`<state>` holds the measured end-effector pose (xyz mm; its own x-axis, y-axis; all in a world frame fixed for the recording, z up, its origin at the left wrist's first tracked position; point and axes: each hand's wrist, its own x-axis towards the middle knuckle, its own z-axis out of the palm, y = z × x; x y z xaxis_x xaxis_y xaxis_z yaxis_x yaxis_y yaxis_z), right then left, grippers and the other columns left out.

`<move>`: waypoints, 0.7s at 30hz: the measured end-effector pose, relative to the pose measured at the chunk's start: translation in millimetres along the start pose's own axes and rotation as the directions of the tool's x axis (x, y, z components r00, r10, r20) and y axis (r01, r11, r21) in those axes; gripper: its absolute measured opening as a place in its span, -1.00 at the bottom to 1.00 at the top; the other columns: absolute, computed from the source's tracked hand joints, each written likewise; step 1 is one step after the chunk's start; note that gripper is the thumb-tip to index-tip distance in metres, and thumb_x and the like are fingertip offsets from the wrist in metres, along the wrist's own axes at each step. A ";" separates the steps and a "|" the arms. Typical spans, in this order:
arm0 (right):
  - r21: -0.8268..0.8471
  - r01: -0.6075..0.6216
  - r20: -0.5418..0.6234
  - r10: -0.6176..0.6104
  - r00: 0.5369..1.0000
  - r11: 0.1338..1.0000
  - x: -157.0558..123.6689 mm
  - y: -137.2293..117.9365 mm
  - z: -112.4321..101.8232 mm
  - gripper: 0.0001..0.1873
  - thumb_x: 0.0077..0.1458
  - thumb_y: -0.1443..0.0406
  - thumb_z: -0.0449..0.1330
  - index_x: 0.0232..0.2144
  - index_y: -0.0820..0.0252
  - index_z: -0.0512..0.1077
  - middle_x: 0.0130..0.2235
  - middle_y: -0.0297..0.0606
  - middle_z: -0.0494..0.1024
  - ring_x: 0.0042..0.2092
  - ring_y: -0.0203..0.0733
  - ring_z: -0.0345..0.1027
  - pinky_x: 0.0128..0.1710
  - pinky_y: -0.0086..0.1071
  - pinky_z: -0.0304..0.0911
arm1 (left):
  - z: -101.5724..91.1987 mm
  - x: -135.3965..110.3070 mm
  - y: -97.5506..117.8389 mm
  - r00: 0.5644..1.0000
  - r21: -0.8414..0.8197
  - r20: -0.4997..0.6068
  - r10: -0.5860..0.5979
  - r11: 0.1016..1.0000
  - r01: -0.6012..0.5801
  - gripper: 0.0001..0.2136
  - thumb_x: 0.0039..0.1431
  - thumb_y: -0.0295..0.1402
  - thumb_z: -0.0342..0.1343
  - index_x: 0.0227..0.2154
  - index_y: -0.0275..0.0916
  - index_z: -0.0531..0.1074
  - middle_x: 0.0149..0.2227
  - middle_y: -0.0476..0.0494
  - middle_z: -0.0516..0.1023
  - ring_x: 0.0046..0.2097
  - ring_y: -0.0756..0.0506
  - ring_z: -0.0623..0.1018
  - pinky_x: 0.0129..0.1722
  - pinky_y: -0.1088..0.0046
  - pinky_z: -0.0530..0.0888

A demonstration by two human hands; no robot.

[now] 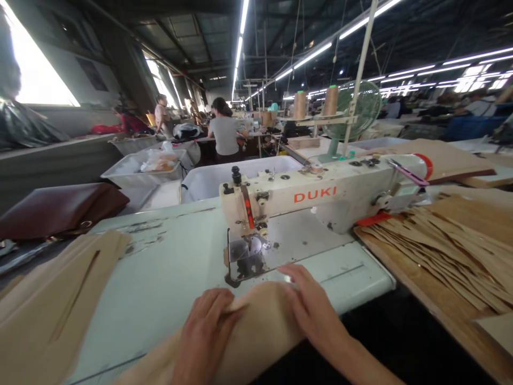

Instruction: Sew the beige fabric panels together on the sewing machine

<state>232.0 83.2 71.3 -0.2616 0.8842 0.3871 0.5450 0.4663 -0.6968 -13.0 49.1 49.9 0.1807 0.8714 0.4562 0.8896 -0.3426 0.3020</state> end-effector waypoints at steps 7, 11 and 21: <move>0.397 -0.027 0.480 -0.183 0.858 0.917 35.9 -35.3 -28.6 -0.68 0.34 0.17 0.03 -0.05 0.09 0.53 -0.10 -0.32 0.56 -0.09 -0.28 0.43 -0.05 -0.42 0.28 | -43.5 -19.5 25.5 0.862 0.052 -0.029 0.506 0.862 -0.505 -0.82 0.40 -0.43 -0.10 -0.10 -0.25 0.41 -0.15 -0.15 0.56 -0.07 -0.11 0.51 -0.03 0.40 0.37; 0.357 -0.025 0.541 -0.185 0.821 0.934 23.6 -52.3 -18.3 -0.82 0.23 0.29 0.19 -0.18 0.06 0.59 -0.21 -0.37 0.55 -0.18 -0.32 0.43 -0.12 -0.48 0.24 | -52.5 -15.4 36.2 0.868 0.030 -0.008 0.497 0.867 -0.497 -0.80 0.40 -0.48 -0.12 -0.18 -0.27 0.42 -0.22 -0.13 0.57 -0.16 -0.07 0.52 -0.11 0.44 0.40; 0.713 -0.418 0.594 -0.166 0.787 0.563 8.7 -53.3 -13.4 -0.51 0.28 -0.05 0.02 -0.43 0.26 0.27 -0.38 -0.31 0.29 -0.34 -0.35 0.11 -0.33 -0.45 0.03 | -65.4 -15.4 39.0 0.925 -0.193 0.070 0.373 0.915 -0.354 -0.78 0.44 -0.33 -0.16 -0.12 -0.18 0.40 -0.34 -0.06 0.53 -0.35 -0.01 0.53 -0.33 0.57 0.45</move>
<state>211.3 65.7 120.0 -0.7693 0.6359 0.0621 -0.1513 -0.0870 -0.9846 -8.6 -0.6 109.5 0.5284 0.7029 0.4762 0.6691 -0.6900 0.2761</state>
